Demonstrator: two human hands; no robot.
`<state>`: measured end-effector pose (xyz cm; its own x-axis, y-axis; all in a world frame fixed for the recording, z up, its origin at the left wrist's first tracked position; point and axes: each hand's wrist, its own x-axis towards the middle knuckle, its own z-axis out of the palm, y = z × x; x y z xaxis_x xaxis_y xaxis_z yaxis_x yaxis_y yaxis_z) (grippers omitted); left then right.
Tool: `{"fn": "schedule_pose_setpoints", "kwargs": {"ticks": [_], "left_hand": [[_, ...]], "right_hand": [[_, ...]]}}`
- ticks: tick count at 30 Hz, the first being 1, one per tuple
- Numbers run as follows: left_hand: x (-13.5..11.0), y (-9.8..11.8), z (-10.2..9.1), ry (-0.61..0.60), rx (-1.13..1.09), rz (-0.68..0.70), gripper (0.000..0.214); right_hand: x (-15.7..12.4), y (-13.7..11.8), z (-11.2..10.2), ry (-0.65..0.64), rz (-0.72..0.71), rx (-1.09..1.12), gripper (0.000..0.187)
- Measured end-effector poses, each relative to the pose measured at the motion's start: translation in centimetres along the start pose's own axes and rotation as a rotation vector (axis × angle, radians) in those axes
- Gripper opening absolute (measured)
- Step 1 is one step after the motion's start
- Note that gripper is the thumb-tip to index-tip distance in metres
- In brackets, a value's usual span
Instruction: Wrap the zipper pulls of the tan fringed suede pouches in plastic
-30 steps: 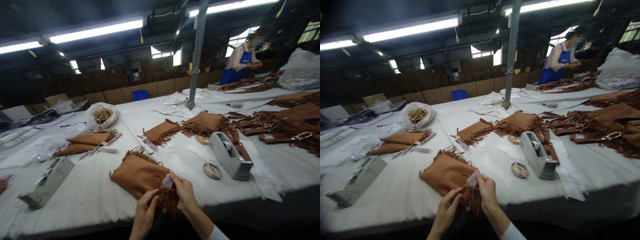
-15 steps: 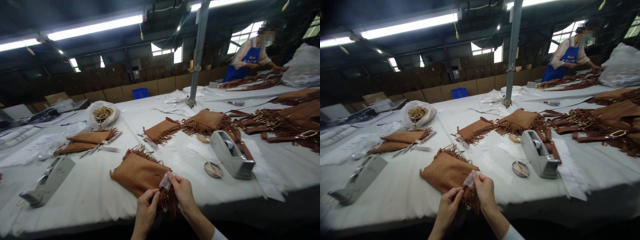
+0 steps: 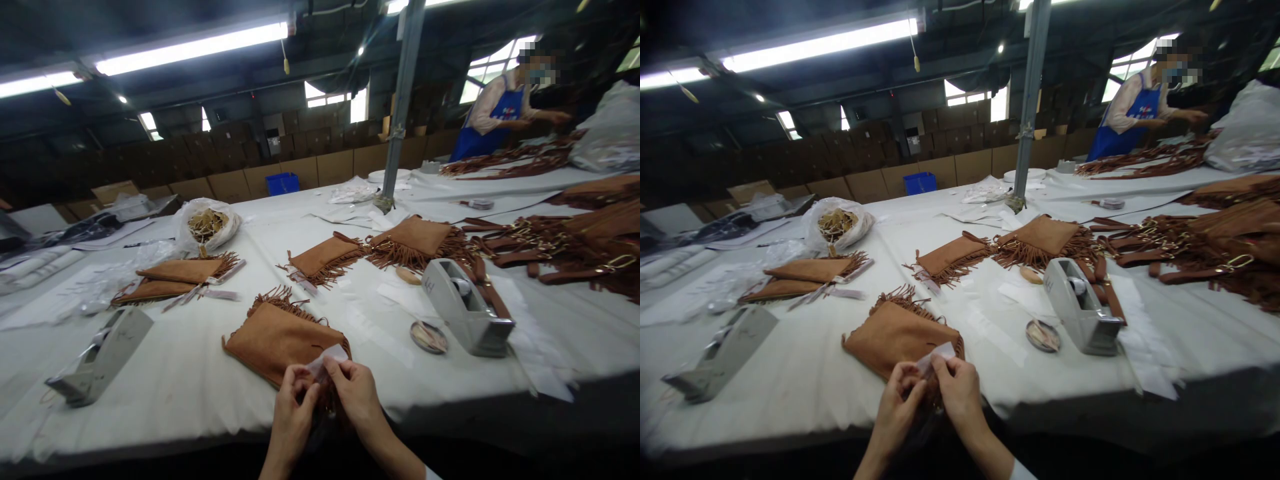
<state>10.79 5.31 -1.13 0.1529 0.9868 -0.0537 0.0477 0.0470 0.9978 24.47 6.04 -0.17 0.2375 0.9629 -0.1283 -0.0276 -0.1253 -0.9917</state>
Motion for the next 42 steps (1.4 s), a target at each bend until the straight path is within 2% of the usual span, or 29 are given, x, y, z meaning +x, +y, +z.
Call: {"fn": "schedule_pose_setpoints", "kwargs": {"ticks": [4, 8, 14, 16, 18, 19, 20, 22, 23, 25, 27, 28, 31, 34, 42], "left_hand": [[-0.7, -0.1, -1.0, -0.079, -0.151, -0.072, 0.055], [-1.2, -0.1, -1.3, -0.051, -0.191, -0.026, 0.070], [-1.9, -0.2, -1.7, -0.042, -0.180, -0.021, 0.065], [-2.8, -0.5, -2.6, 0.054, -0.219, -0.025, 0.062], [-4.0, -0.8, -3.6, 0.199, -0.235, -0.128, 0.058], [-4.7, -0.9, -4.1, 0.219, -0.252, -0.227, 0.057], [-5.3, -0.9, -4.5, 0.182, -0.289, -0.341, 0.059], [-6.5, -0.9, -4.9, 0.009, -0.406, -0.542, 0.070], [-6.8, -0.8, -5.0, -0.076, -0.452, -0.600, 0.074], [-7.1, -0.7, -4.9, -0.171, -0.461, -0.636, 0.068], [-6.9, -0.7, -4.8, -0.200, -0.410, -0.610, 0.054], [-6.7, -0.7, -4.9, -0.208, -0.389, -0.588, 0.051], [-6.1, -1.1, -5.1, -0.209, -0.344, -0.507, 0.051], [-5.8, -1.8, -5.2, -0.220, -0.296, -0.451, 0.053], [-4.9, -3.2, -3.4, -0.131, -0.366, -0.457, 0.054]], "right_hand": [[-0.7, -0.6, -0.3, -0.068, -0.030, -0.073, 0.051], [-1.7, -1.5, -0.2, -0.130, -0.135, -0.244, 0.044], [-3.1, -0.8, 0.7, -0.164, -0.446, -0.401, 0.014], [-3.4, -0.1, 0.9, -0.145, -0.634, -0.443, 0.011], [-3.7, 0.8, 1.2, -0.097, -0.868, -0.516, 0.013], [-3.9, 1.2, 1.4, -0.086, -0.976, -0.563, 0.014], [-4.2, 1.6, 1.6, -0.094, -1.070, -0.604, 0.015], [-4.9, 2.4, 2.0, -0.152, -1.180, -0.655, 0.015], [-5.2, 2.8, 2.1, -0.195, -1.197, -0.661, 0.016], [-5.6, 3.2, 1.9, -0.311, -1.187, -0.634, 0.017], [-5.5, 3.4, 1.2, -0.435, -1.132, -0.598, 0.023], [-5.3, 3.4, 0.8, -0.455, -1.096, -0.593, 0.027], [-4.2, 3.1, -0.3, -0.335, -0.987, -0.676, 0.037], [-3.1, 3.1, -0.3, -0.232, -0.943, -0.778, 0.034], [-1.8, 3.9, -0.1, -0.352, -0.970, -0.628, 0.027]]}}
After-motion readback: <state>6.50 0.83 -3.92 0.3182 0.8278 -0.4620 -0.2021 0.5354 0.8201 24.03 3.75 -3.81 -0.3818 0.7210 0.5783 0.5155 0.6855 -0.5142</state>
